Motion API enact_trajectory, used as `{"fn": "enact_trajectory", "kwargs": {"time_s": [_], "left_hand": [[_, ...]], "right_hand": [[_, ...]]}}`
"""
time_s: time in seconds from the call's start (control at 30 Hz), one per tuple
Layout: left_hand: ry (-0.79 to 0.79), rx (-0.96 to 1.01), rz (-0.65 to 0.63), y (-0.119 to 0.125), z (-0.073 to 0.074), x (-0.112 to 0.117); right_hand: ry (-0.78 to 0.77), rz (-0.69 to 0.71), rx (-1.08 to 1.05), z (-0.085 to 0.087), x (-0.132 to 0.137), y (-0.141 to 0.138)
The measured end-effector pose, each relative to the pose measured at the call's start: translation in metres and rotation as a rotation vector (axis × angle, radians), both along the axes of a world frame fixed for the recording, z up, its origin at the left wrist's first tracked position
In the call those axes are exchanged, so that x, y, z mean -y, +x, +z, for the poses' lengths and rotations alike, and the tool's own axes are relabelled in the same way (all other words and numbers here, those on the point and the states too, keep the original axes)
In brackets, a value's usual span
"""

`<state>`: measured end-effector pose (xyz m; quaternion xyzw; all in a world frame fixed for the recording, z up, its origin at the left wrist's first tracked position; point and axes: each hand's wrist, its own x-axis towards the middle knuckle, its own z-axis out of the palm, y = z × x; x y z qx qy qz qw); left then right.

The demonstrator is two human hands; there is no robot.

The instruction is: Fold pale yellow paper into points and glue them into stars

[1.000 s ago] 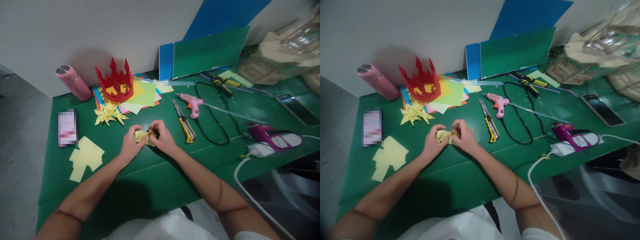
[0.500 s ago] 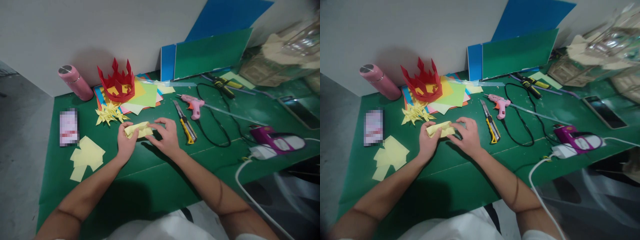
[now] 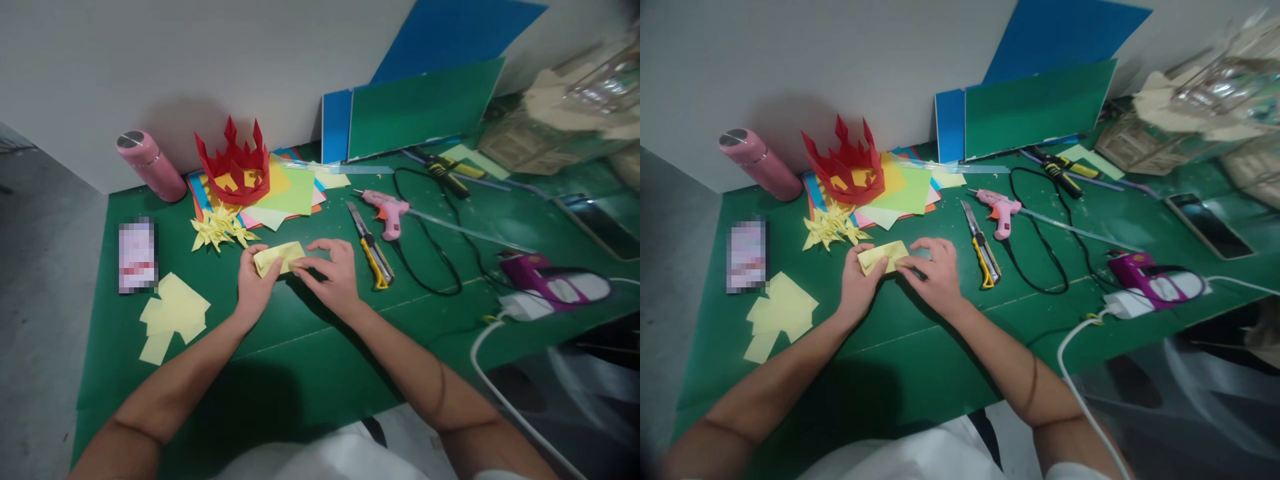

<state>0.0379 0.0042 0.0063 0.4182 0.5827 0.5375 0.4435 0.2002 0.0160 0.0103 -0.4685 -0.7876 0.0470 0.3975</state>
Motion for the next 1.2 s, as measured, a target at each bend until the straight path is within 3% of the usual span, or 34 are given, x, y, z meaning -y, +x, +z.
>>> {"fn": "enact_trajectory", "kwargs": {"time_s": [0.23, 0.43, 0.6, 0.83, 1.1, 1.2], "left_hand": [[-0.055, 0.057, -0.05, 0.0006, -0.0033, -0.0018], [-0.052, 0.138, -0.037, 0.0019, -0.0054, -0.0034], [-0.073, 0.176, -0.042, 0.0019, -0.0047, -0.0039], [-0.084, 0.166, -0.082, 0.0022, -0.0042, -0.0033], [-0.079, 0.181, -0.078, 0.0022, -0.0053, -0.0034], [-0.077, 0.177, -0.077, 0.002, -0.0046, -0.003]], "right_hand": [[0.145, 0.058, 0.109, -0.0014, 0.0016, 0.0029], [0.086, 0.1, 0.154, -0.0025, 0.0011, 0.0045], [0.129, 0.115, 0.168, -0.0032, 0.0004, 0.0045], [0.034, 0.113, 0.163, -0.0025, 0.0002, 0.0043], [0.165, 0.082, 0.243, -0.0001, -0.0001, 0.0039], [0.149, 0.079, 0.252, -0.0001, 0.0, 0.0038]]}}
